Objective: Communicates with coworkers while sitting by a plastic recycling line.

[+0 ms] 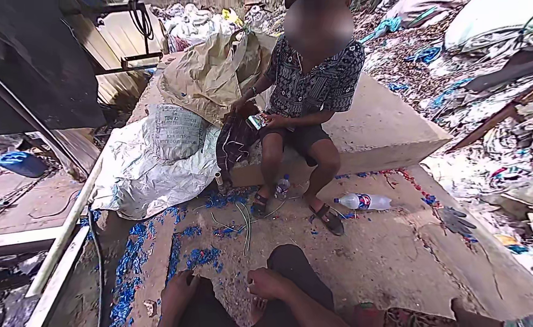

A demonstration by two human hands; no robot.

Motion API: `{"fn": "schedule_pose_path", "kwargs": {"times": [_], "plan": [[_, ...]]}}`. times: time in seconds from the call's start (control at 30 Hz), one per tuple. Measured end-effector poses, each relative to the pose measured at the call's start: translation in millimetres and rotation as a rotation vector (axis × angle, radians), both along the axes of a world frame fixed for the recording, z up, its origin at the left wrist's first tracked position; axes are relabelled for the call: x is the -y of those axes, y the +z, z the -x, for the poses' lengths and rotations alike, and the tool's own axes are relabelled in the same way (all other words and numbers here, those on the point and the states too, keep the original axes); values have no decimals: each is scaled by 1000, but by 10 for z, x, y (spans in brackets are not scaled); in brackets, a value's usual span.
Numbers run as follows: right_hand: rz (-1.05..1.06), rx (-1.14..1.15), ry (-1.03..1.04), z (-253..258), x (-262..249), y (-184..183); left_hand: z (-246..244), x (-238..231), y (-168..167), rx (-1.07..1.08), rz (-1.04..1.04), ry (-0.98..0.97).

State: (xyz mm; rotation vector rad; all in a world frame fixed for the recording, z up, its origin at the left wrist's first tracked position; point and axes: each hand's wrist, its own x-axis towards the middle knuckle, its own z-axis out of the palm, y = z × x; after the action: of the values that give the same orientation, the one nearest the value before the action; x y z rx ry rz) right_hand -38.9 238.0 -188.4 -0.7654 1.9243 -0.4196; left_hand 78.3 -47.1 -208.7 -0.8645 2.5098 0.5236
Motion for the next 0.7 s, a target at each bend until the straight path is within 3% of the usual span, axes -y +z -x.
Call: {"fn": "schedule_pose_path", "kwargs": {"times": [0.7], "plan": [[-2,8,16,1,3,24,-26,-4,-9,-29,11,7]]}}
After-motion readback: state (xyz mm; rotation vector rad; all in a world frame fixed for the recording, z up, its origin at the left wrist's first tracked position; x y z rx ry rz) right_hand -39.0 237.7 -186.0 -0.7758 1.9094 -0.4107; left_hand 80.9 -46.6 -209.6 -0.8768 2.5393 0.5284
